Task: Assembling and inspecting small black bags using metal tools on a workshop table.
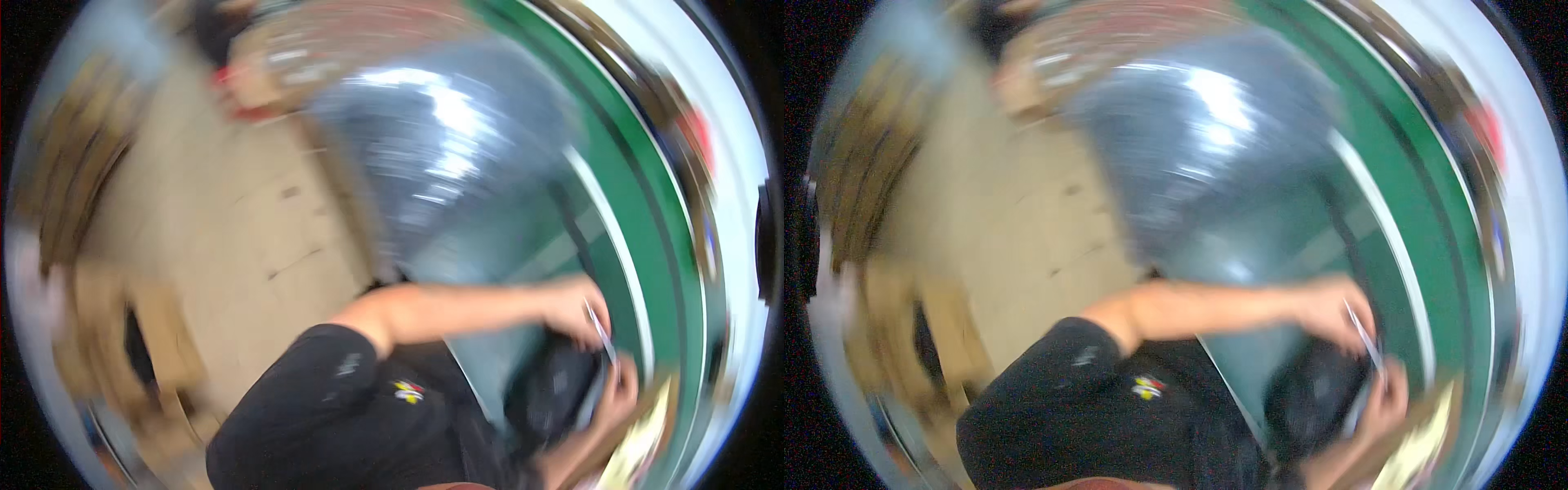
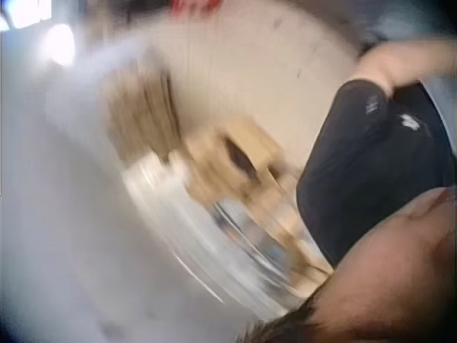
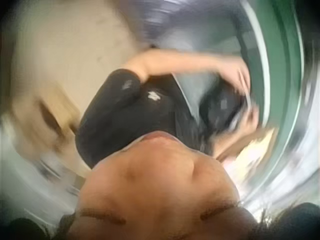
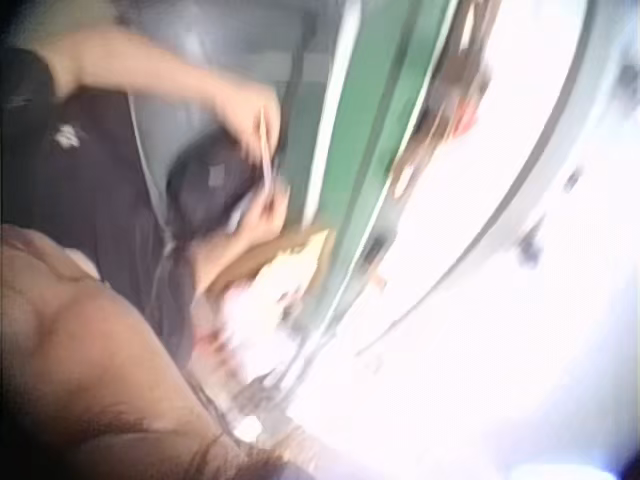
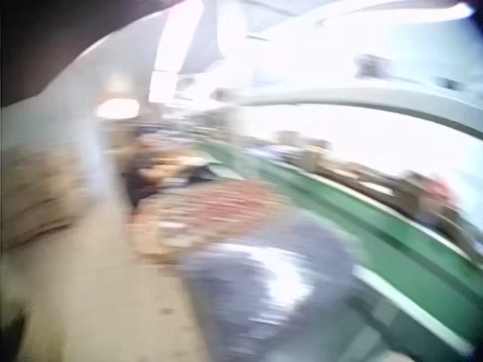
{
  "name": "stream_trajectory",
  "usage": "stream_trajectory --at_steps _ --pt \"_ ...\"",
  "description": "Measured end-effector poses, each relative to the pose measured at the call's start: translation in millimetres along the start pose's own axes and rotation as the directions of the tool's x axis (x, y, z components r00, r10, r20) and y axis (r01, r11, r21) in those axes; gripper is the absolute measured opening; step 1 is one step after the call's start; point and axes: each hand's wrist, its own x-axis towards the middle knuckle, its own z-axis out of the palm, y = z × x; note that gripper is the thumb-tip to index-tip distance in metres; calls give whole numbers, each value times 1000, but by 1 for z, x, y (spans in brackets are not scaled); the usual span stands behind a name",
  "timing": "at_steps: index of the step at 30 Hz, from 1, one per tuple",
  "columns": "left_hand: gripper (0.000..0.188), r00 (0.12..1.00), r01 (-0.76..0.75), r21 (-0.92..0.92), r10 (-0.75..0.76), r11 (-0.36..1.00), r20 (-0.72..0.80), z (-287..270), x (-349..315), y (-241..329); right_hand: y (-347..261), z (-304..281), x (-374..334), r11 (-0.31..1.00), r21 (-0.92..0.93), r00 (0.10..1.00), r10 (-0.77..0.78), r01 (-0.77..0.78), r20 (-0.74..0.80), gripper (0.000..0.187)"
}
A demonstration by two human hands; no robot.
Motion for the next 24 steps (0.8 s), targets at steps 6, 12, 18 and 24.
stream_trajectory --at_steps 6,12,18,24 --pt "23 946 273 -61 -257 960 199 -9 70 -17 1 -31 -38 961 -275 990 -55 17 -131 33" --pt "23 991 123 -31 -121 992 55 -7 142 -43 37 -46 -156 923 -225 790 121 -312 -601 31" --pt "21 981 -77 352 8 933 195 0 169 -78 38 19 -238 883 -151 626 185 -444 -757 21" --pt "18 972 -69 501 -56 862 229 5 161 -74 53 39 -219 830 -358 575 -56 -428 -816 17"
